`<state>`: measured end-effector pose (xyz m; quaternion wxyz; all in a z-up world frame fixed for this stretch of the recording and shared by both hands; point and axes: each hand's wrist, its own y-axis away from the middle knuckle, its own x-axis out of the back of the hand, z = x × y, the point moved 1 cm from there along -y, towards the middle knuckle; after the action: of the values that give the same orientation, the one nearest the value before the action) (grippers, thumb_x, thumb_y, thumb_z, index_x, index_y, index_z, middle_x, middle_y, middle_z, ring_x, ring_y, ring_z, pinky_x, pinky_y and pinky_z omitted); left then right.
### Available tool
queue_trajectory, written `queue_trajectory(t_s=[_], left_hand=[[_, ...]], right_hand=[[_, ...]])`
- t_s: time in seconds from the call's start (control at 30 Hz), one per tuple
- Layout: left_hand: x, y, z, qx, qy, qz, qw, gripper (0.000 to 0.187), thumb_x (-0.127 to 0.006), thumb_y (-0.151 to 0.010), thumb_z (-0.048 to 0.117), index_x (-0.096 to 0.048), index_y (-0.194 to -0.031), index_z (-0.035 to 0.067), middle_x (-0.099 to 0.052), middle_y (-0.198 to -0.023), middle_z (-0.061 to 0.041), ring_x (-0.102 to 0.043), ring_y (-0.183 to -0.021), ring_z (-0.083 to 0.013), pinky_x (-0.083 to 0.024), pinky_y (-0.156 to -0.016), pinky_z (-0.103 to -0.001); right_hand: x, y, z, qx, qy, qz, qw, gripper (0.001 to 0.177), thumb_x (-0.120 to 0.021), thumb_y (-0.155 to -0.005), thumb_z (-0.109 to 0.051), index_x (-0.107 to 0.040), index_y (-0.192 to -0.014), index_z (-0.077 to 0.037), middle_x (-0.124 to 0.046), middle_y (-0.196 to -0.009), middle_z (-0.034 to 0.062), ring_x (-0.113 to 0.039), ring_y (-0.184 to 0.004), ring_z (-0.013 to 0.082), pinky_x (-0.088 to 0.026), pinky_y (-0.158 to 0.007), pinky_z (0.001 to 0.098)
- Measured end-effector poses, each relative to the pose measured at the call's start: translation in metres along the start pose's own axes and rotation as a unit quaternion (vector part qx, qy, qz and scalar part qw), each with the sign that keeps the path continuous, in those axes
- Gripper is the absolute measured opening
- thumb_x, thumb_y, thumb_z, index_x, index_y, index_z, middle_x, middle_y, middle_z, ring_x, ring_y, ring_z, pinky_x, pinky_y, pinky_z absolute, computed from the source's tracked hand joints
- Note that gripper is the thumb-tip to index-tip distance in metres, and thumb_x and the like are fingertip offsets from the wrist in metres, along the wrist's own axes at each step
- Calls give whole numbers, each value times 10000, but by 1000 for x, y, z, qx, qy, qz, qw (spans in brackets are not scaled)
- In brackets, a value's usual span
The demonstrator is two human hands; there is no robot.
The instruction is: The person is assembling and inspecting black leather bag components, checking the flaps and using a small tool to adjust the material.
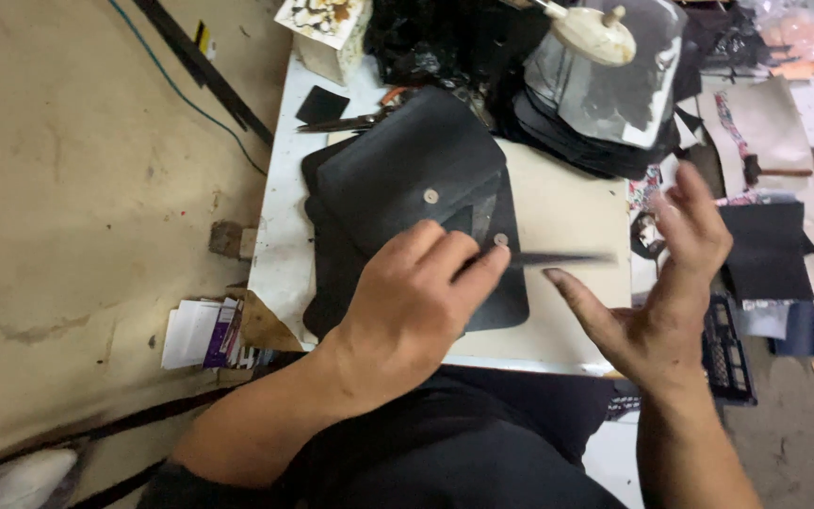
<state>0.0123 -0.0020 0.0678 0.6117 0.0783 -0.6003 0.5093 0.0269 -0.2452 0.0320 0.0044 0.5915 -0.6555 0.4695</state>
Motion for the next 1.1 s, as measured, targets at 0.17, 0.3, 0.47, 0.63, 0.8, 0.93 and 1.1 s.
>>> queue_trajectory(t_s=[0.17,0.3,0.47,0.63,0.8,0.93,1.1], left_hand=[[19,-14,8,-105,-98,71,987,79,-655,-1032,67,-725,-1065,77,-625,-939,-36,-550,-844,-258,-468,-792,-393],[12,10,-15,-66,-69,50,994,137,-712,-1004,111,-723,-1123,44,-672,-1032,-87,-588,-972,-296,-490,-908,-452],[8,32,-29,1,-40,109,993,345,-914,-842,-26,-727,-1128,23,-697,-1060,-117,-613,-1034,-297,-522,-968,-452],[0,32,-29,-3,-6,149,989,279,-874,-830,-20,-753,-1080,2,-721,-989,-134,-667,-951,-318,-566,-925,-470],[-10,34,-28,-12,7,188,982,293,-890,-803,15,-786,-1078,12,-748,-977,-118,-701,-919,-326,-588,-922,-478],[-13,31,-24,-7,27,197,980,329,-916,-769,15,-786,-1071,5,-747,-944,-145,-711,-878,-332,-612,-878,-492],[-10,28,-23,2,59,184,981,435,-915,-756,-1,-747,-1158,-10,-729,-949,-155,-701,-879,-318,-619,-834,-471]], right_hand=[[2,-13,-4,138,14,-183,973,227,-598,-996,-40,-704,-1197,-49,-765,-1121,90,-730,-1029,260,-472,-833,370],[-12,5,12,131,-2,-142,981,195,-621,-996,-8,-724,-1160,-31,-772,-1099,110,-746,-976,272,-498,-794,373],[-21,12,22,139,-76,-120,980,217,-533,-1043,-34,-713,-1158,6,-761,-1141,134,-751,-1022,306,-507,-840,401],[-29,15,22,100,-118,-96,983,189,-595,-993,-2,-750,-1101,-4,-777,-1072,136,-754,-970,334,-542,-834,426],[-32,19,28,66,-157,-81,982,158,-666,-954,15,-778,-1058,-25,-789,-1004,137,-755,-910,365,-568,-805,452],[-34,24,32,38,-169,-73,982,139,-683,-959,15,-782,-1053,-12,-788,-994,153,-755,-904,368,-576,-803,453],[-36,28,37,9,-207,-75,975,113,-699,-944,41,-776,-1022,16,-773,-936,196,-751,-860,394,-588,-800,466]])
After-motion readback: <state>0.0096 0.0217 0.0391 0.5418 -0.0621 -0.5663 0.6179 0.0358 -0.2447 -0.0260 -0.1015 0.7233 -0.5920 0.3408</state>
